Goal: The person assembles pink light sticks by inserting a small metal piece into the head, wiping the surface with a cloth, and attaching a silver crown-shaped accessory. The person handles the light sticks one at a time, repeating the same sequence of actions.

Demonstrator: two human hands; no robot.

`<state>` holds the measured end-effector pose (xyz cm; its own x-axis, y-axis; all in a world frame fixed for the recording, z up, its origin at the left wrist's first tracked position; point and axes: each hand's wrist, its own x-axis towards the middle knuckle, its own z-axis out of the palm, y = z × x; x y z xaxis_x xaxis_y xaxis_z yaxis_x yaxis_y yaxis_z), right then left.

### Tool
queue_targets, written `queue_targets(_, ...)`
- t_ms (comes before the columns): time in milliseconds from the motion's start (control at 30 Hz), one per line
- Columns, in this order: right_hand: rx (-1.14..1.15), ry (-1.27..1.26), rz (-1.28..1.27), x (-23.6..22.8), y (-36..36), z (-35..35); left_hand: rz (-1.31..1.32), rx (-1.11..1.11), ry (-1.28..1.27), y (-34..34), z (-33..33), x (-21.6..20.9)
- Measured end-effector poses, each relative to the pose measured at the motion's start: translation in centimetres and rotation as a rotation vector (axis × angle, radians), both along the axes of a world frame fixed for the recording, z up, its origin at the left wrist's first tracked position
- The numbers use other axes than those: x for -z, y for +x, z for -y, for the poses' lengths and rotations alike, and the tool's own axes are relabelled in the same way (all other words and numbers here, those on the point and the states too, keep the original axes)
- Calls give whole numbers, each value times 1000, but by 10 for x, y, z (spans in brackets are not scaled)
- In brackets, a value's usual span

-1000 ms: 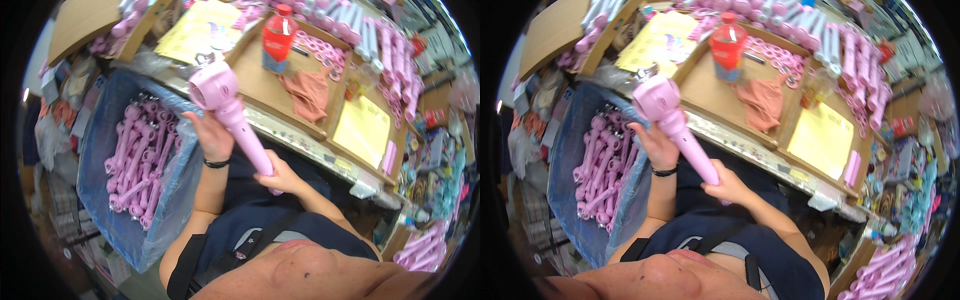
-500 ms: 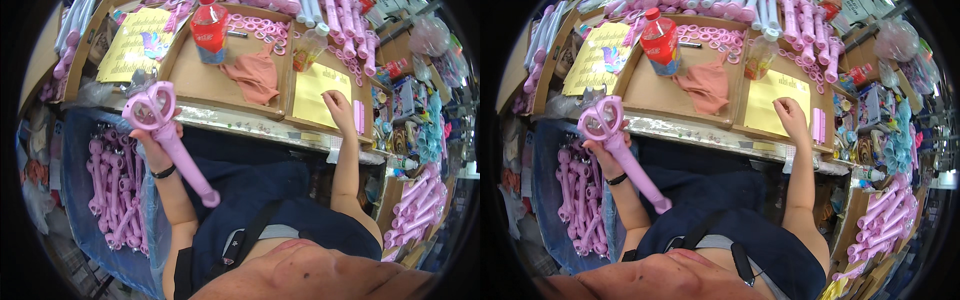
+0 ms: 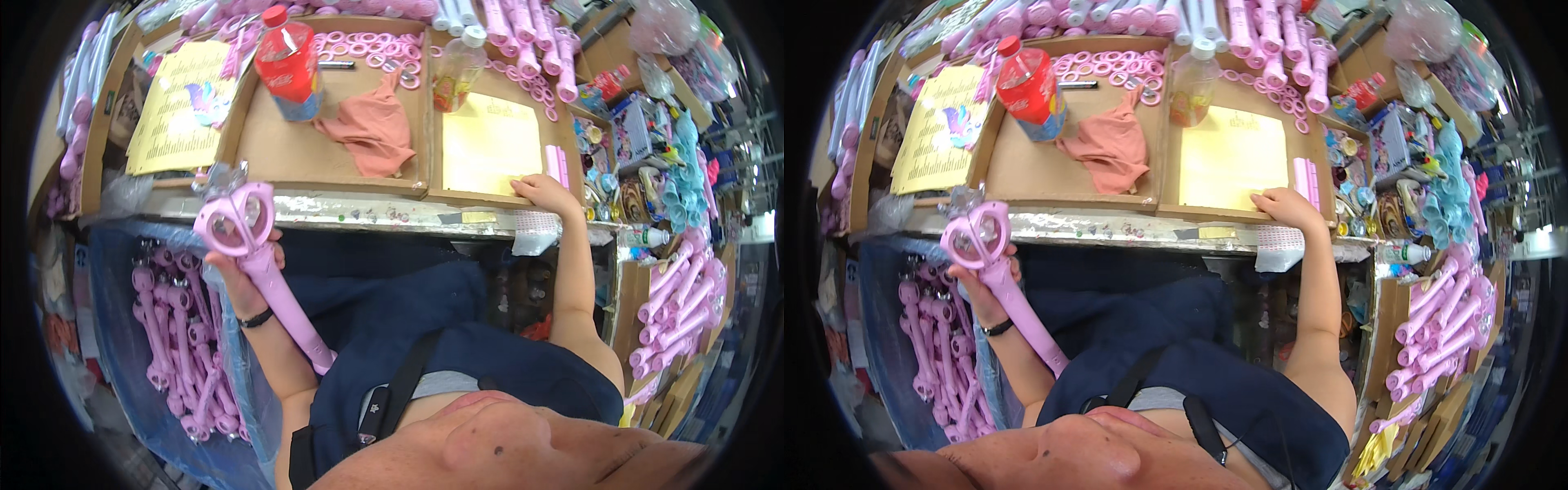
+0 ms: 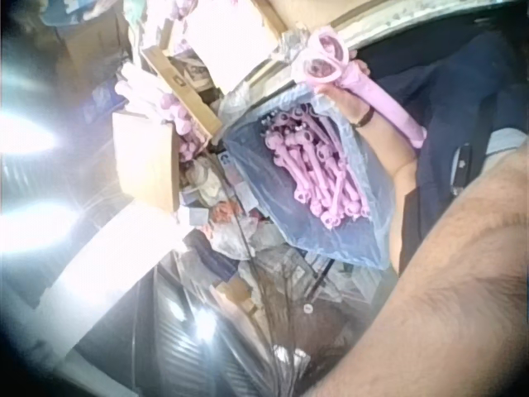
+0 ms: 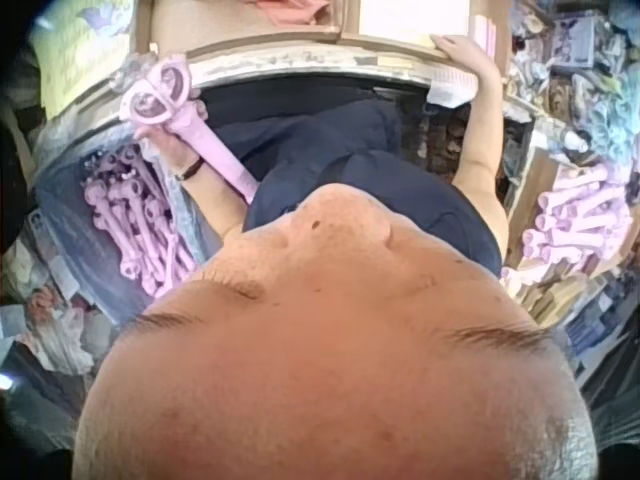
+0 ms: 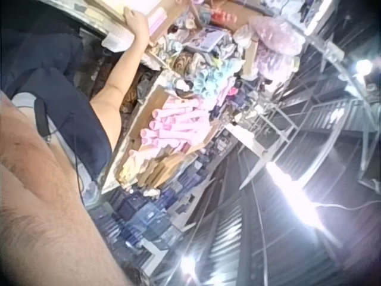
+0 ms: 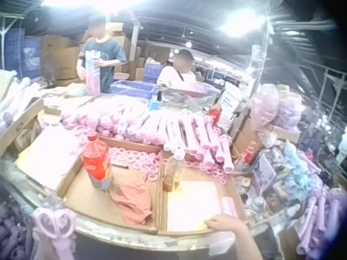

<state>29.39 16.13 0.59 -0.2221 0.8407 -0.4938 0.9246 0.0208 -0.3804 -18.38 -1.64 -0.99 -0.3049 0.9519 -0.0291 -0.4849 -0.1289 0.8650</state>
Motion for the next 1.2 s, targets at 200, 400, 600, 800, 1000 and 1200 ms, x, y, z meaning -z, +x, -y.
queue_targets(200, -67, 20, -9, 7, 12, 0, 367, 149, -31, 1, -10, 8)
queue_targets(400, 164, -132, -419, -7, 53, 16, 452, 179, 41, 8, -8, 7)
queue_targets(600, 283, 366, -776, -14, 24, 28, 486, 239, 132, 13, -13, 2)
queue_targets(800, 79, 506, -975, -29, -137, 66, 356, 245, 37, 27, -11, -13)
queue_targets(1000, -640, 544, -695, -56, -238, 99, 155, 132, 75, 35, -2, -30)
queue_targets(1200, -665, 686, -609, -58, -259, 104, 91, 91, 16, 36, 5, -38)
